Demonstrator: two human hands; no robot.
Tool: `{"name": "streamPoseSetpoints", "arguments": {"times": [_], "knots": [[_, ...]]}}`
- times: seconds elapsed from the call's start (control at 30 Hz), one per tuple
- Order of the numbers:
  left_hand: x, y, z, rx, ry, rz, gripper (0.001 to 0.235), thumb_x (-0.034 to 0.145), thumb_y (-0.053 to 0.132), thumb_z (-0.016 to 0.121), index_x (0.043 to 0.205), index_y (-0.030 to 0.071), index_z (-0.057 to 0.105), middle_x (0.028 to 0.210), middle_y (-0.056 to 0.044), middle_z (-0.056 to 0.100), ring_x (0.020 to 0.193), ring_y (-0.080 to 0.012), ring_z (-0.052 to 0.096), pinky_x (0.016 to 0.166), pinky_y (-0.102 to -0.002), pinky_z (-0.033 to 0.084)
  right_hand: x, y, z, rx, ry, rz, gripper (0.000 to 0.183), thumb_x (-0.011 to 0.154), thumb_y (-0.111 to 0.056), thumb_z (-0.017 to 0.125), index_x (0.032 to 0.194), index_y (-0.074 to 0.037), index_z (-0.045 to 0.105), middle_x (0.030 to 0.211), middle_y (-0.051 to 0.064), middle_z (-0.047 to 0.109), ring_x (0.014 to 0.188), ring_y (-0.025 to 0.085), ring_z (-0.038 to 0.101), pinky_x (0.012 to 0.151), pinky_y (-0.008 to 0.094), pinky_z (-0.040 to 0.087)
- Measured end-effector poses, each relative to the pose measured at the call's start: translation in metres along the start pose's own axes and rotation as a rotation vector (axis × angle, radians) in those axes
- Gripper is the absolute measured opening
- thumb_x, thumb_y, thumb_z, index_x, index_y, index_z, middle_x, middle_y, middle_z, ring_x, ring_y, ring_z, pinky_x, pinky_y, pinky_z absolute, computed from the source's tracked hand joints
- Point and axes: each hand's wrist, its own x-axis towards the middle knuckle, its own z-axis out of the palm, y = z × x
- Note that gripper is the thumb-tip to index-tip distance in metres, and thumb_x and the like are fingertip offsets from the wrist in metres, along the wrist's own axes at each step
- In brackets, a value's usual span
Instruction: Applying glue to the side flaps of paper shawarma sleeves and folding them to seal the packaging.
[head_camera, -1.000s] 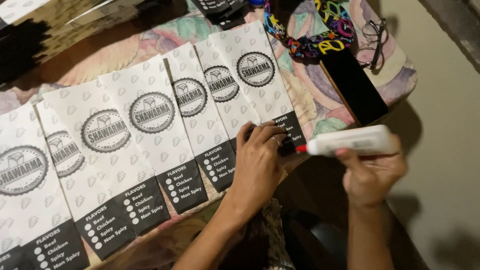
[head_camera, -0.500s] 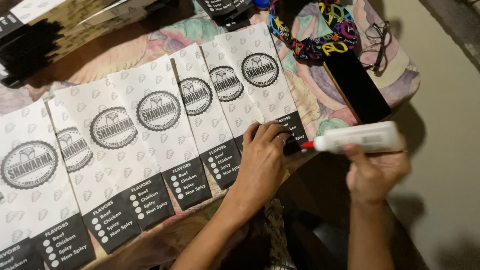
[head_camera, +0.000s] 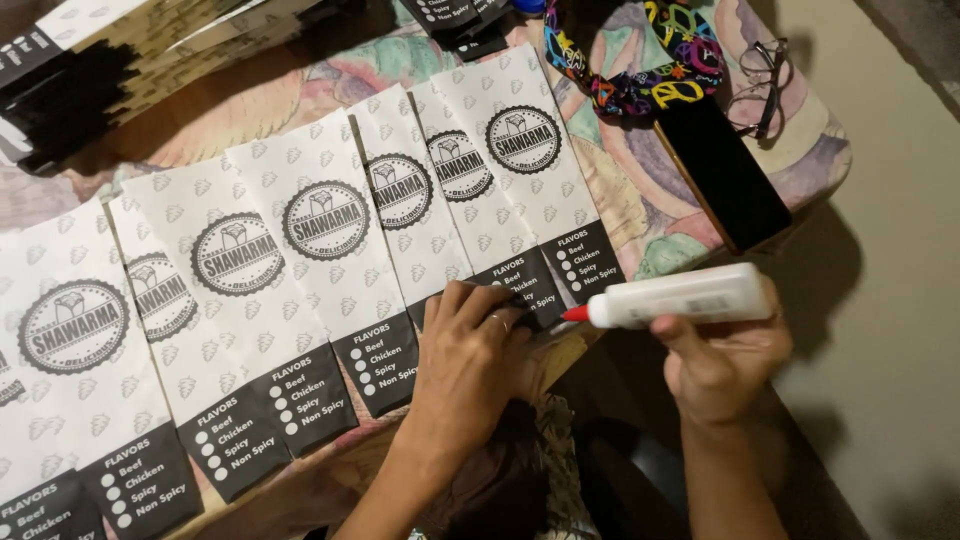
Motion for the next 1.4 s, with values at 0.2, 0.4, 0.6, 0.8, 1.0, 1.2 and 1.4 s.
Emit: {"name": "streamPoseSetpoints", "arguments": {"times": [0.2, 0.4, 0.6, 0.8, 1.0, 1.2, 1.4], "knots": [[-0.003, 0.001, -0.002, 0.025, 0.010, 0.004, 0.031, 0.084, 0.025, 0.084, 0.103, 0.002, 0.075, 0.114, -0.011, 0.070, 0.099, -0.0307, 0.054, 0.076, -0.043, 0.044, -0.006, -0.015, 0.009, -0.283, -0.166, -0.012, 0.051, 0.067, -0.011, 0.094, 0.103, -0.001, 0.060, 0.091, 0.004, 0.061, 0.089, 0.015, 0.062, 0.079, 0.028, 0.058], [-0.004, 0.001, -0.003, 0.019, 0.030, 0.010, 0.026, 0.082, 0.013, 0.082, 0.103, 0.000, 0.074, 0.114, -0.011, 0.069, 0.097, -0.0319, 0.053, 0.072, -0.045, 0.041, -0.023, -0.048, 0.053, -0.143, -0.349, 0.060, 0.049, 0.069, -0.007, 0.087, 0.102, 0.003, 0.053, 0.093, 0.026, 0.073, 0.086, 0.038, 0.080, 0.077, 0.035, 0.067], [-0.006, -0.002, -0.001, -0.005, 0.052, 0.016, 0.034, 0.080, 0.024, 0.086, 0.104, 0.003, 0.073, 0.114, -0.010, 0.069, 0.100, -0.0315, 0.055, 0.075, -0.045, 0.040, -0.008, -0.010, 0.010, -0.290, -0.062, 0.032, 0.053, 0.064, -0.004, 0.093, 0.107, -0.003, 0.062, 0.097, 0.007, 0.067, 0.089, 0.017, 0.066, 0.084, 0.029, 0.060], [-0.006, -0.001, 0.005, 0.016, 0.094, 0.002, 0.037, 0.080, 0.031, 0.087, 0.102, 0.003, 0.073, 0.114, -0.009, 0.070, 0.102, -0.0333, 0.055, 0.079, -0.046, 0.041, -0.019, -0.003, 0.015, -0.239, -0.106, 0.080, 0.057, 0.061, -0.012, 0.094, 0.106, -0.004, 0.060, 0.098, 0.004, 0.063, 0.090, 0.016, 0.063, 0.081, 0.028, 0.059], [-0.007, 0.000, 0.005, 0.054, 0.060, -0.018, 0.034, 0.081, 0.026, 0.087, 0.104, 0.004, 0.075, 0.114, -0.009, 0.071, 0.101, -0.0298, 0.056, 0.076, -0.044, 0.041, -0.015, -0.004, 0.013, -0.243, -0.056, 0.060, 0.058, 0.061, -0.007, 0.094, 0.109, -0.002, 0.061, 0.103, 0.007, 0.066, 0.094, 0.017, 0.064, 0.085, 0.030, 0.061], [-0.004, 0.005, 0.012, 0.028, 0.168, -0.078, 0.020, 0.082, 0.017, 0.084, 0.094, 0.004, 0.075, 0.106, -0.008, 0.071, 0.095, -0.0298, 0.055, 0.073, -0.044, 0.039, -0.003, 0.004, -0.005, -0.125, -0.011, -0.093, 0.054, 0.065, -0.014, 0.094, 0.103, -0.002, 0.057, 0.093, 0.004, 0.058, 0.088, 0.016, 0.062, 0.077, 0.031, 0.059], [0.000, 0.010, 0.009, -0.005, 0.148, -0.159, 0.009, 0.084, 0.007, 0.077, 0.093, 0.006, 0.076, 0.103, -0.002, 0.073, 0.097, -0.0253, 0.055, 0.078, -0.041, 0.037, -0.014, 0.003, 0.012, -0.160, -0.115, -0.050, 0.051, 0.065, -0.009, 0.094, 0.101, 0.001, 0.059, 0.095, 0.008, 0.063, 0.091, 0.019, 0.065, 0.079, 0.030, 0.061]]}}
